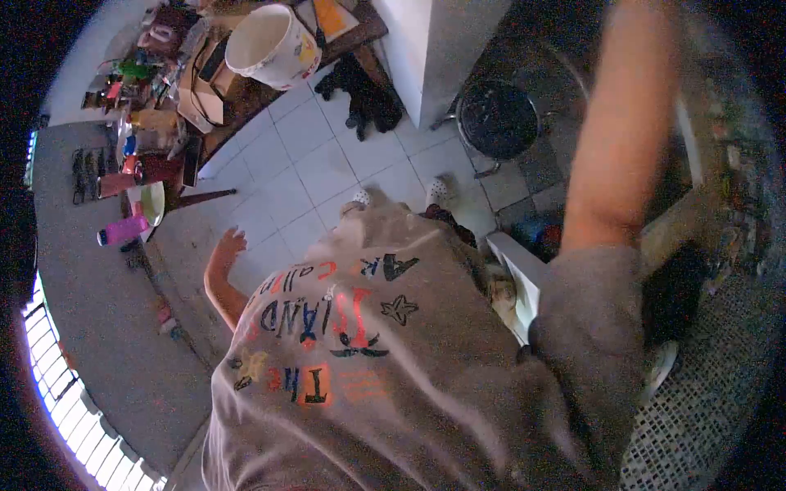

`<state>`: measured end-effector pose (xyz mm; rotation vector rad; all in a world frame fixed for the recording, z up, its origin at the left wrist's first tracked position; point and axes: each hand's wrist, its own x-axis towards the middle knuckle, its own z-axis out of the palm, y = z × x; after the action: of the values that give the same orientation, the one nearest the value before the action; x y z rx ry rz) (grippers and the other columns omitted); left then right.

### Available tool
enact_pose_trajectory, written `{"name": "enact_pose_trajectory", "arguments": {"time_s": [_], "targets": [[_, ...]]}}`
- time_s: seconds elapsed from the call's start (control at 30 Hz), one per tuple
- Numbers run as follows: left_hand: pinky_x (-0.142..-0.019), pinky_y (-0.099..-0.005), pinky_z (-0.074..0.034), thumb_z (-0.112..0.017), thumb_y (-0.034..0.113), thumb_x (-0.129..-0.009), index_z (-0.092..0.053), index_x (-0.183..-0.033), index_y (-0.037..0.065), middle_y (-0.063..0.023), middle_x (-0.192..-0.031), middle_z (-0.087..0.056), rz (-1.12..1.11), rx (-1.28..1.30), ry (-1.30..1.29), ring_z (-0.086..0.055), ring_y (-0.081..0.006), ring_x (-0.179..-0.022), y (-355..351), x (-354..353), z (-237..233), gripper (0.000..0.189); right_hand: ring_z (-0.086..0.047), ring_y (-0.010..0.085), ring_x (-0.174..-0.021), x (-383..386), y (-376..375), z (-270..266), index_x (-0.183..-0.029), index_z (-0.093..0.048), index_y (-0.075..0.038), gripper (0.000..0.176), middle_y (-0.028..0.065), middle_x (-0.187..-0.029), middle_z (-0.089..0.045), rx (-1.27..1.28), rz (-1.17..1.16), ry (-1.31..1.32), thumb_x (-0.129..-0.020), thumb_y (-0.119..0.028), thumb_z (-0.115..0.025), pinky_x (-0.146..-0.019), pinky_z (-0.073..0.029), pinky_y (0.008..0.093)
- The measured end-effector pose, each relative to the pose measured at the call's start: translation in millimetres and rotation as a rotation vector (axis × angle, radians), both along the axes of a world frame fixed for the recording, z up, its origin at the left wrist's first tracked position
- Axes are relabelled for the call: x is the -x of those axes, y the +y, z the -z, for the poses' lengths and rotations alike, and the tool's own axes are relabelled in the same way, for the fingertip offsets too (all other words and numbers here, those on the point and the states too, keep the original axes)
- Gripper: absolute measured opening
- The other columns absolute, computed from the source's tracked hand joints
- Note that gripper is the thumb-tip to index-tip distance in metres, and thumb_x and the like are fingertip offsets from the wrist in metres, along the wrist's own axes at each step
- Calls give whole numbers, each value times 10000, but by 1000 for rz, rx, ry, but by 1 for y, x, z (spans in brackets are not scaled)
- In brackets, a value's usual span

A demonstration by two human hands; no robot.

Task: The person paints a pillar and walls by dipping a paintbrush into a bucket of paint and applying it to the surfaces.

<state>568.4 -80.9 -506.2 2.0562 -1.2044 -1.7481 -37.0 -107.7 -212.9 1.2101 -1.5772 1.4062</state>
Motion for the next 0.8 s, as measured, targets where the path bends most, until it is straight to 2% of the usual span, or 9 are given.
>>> {"name": "enact_pose_trajectory", "arguments": {"time_s": [0.07, 0.1, 0.17, 0.27, 0.4, 0.47, 0.53, 0.63, 0.8], "targets": [[-831, -303, -392, -438, 101, -852, -320, -1304, 2, -115, -1080, -575, 188, 32, -74, -537, -184, -915, 8, 2, -5, 477, -582, 321, -883, 21, -2, -5, -1031, -579, 20, 289, 204, -920, -609, 131, 31, 78, -853, -200, -519, -746, -432, 362], [-826, -298, -404, -430, 81, -847, -325, -1295, -10, -112, -1068, -579, 368, 55, -156, -541, -179, -903, 11, 9, -12, 469, -591, 258, -813, 32, 2, 21, -1007, -594, -12, 236, 144, -874, -622, 11, 63, 7, -839, -166, -533, -728, -449, 335], [-830, -328, -432, -411, 29, -837, -348, -1272, -14, -111, -1049, -586, 145, -25, -205, -558, -174, -865, 18, 33, -23, 441, -605, 202, -716, 36, 10, 95, -996, -602, -45, 191, 90, -800, -634, -88, 29, -39, -829, -109, -537, -685, -471, 314], [-810, -349, -436, -460, 112, -847, -348, -1266, -24, -110, -1031, -591, 282, -92, -221, -569, -189, -829, 18, 25, -5, 454, -617, 235, -746, 9, 44, 201, -1034, -594, -78, 227, 101, -808, -629, -258, -121, -90, -815, -57, -536, -663, -478, 337], [-772, -349, -435, -516, 250, -837, -348, -1270, -18, -110, -1003, -596, 301, -58, -139, -574, -195, -814, -2, 32, 4, 537, -567, 321, -726, -4, 76, 279, -1214, -477, -133, 525, 119, -878, -569, -678, -71, -143, -710, -14, -563, -603, -469, 403], [-740, -325, -422, -543, 347, -812, -347, -1277, -8, -95, -970, -604, 482, -30, -347, -575, -182, -826, -18, 47, 2, 617, -567, 329, -723, -5, 83, 314, -1209, -478, -120, 497, 125, -903, -567, -747, -94, -115, -726, -21, -540, -586, -470, 416], [-734, -322, -418, -539, 350, -816, -349, -1280, 1, -88, -963, -606, 464, 18, -264, -575, -178, -834, -34, 57, 7, 611, -565, 345, -728, -9, 87, 347, -1143, -527, -102, 402, 138, -879, -584, -828, -68, -219, -743, -60, -531, -588, -468, 445], [-723, -311, -411, -532, 356, -824, -360, -1274, 12, -79, -956, -609, 406, 63, -179, -573, -174, -848, -40, 94, -12, 592, -600, 329, -753, -4, 103, 369, -973, -637, -104, 224, 158, -785, -616, -1318, -46, -423, -774, -168, -555, -652, -474, 438], [-704, -301, -412, -535, 353, -828, -394, -1236, 23, -74, -941, -609, 381, 18, -227, -571, -164, -838, -32, 126, -37, 543, -592, 318, -744, 14, 124, 327, -1010, -618, -83, 224, 156, -789, -611, -750, -77, -570, -809, -162, -558, -634, -470, 394]]}}
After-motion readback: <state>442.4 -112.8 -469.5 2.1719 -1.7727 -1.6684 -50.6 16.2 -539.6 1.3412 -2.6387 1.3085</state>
